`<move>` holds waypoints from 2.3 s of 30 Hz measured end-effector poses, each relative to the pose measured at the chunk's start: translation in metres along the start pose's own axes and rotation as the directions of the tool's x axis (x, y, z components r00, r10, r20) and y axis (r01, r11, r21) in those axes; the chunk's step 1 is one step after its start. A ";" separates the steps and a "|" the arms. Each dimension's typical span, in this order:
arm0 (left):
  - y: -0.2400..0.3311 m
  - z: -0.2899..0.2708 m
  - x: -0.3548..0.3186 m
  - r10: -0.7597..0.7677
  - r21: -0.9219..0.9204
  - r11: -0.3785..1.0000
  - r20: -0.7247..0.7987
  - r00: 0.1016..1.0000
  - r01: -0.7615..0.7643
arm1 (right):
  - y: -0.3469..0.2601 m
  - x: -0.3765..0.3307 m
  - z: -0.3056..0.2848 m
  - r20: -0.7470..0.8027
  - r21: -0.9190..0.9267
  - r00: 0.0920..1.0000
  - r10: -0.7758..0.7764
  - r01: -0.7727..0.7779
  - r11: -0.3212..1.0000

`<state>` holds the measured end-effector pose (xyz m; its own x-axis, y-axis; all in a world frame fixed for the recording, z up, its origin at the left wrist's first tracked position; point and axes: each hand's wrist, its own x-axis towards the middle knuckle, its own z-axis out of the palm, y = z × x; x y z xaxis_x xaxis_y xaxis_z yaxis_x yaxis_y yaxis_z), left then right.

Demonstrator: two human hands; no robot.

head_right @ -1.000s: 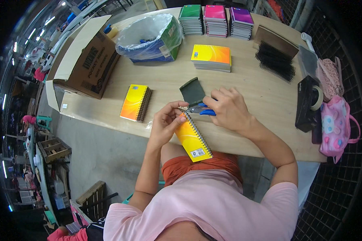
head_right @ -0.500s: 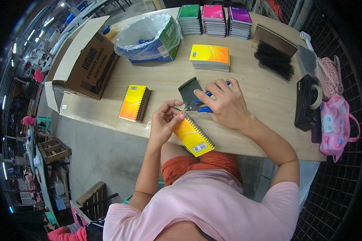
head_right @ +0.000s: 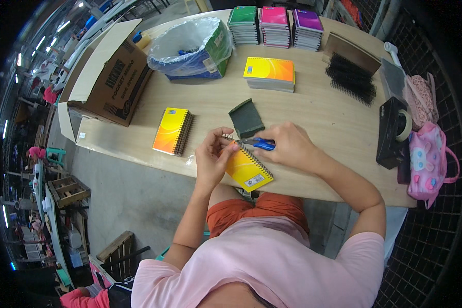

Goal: The person assembles spiral notebooks by inserting a wire coil into the pre-punched holes of a notepad and then using pliers to trim and secure the end of the wire.

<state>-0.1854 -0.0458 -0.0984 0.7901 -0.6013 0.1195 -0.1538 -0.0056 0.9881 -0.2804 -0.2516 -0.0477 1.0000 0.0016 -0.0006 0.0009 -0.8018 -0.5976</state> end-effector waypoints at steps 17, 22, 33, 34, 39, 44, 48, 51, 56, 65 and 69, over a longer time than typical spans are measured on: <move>0.046 -0.069 0.147 0.243 -0.207 0.933 -0.237 0.941 -0.293 | 0.092 -0.041 -0.018 -0.467 0.043 0.845 0.260 -0.272 0.961; 0.058 -0.113 0.277 0.147 -0.242 0.944 -0.303 0.942 -0.225 | 0.131 -0.056 -0.007 -0.580 -0.161 0.746 0.325 -0.497 0.853; 0.063 -0.148 0.211 0.277 0.059 0.960 -0.303 0.912 -0.272 | 0.135 -0.059 -0.007 -0.567 -0.156 0.728 0.386 -0.555 0.817; 0.060 -0.156 0.189 0.324 -0.016 0.937 -0.341 0.883 -0.349 | 0.134 -0.057 -0.005 -0.564 -0.173 0.732 0.383 -0.558 0.812; 0.049 -0.119 0.090 0.271 -0.594 0.679 -0.343 0.900 -0.431 | 0.094 -0.046 0.008 -0.598 -0.443 0.799 0.065 -0.397 0.803; 0.031 -0.017 0.042 0.381 -0.881 0.333 -0.200 0.903 -0.336 | -0.014 -0.013 0.062 0.034 0.998 0.997 -0.064 -0.031 0.046; 0.040 0.004 0.016 0.182 -0.446 0.870 -0.109 0.977 -0.211 | -0.037 -0.006 0.072 -0.066 0.985 0.971 0.228 0.027 0.170; 0.042 -0.027 0.000 -0.083 -0.081 0.993 0.061 0.995 0.088 | -0.026 -0.008 0.066 -0.221 0.922 0.927 0.302 0.097 0.375; 0.020 -0.099 0.020 0.061 0.110 0.994 -0.494 0.867 -0.007 | -0.033 -0.006 0.058 -0.283 0.850 0.942 0.182 0.158 0.503; -0.021 -0.183 0.055 0.202 0.706 0.681 -0.434 0.878 0.193 | 0.011 -0.026 0.040 -0.273 0.832 0.904 0.330 0.050 0.552; -0.034 -0.182 0.065 0.175 0.716 0.662 -0.436 0.883 0.223 | 0.017 -0.034 0.038 -0.257 0.830 0.880 0.400 -0.010 0.557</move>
<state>-0.0205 0.0610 -0.1065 0.9294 -0.1833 0.3204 -0.3507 -0.7098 0.6109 -0.3140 -0.2429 -0.0879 0.8806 -0.4726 -0.0331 -0.0110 0.0495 -0.9987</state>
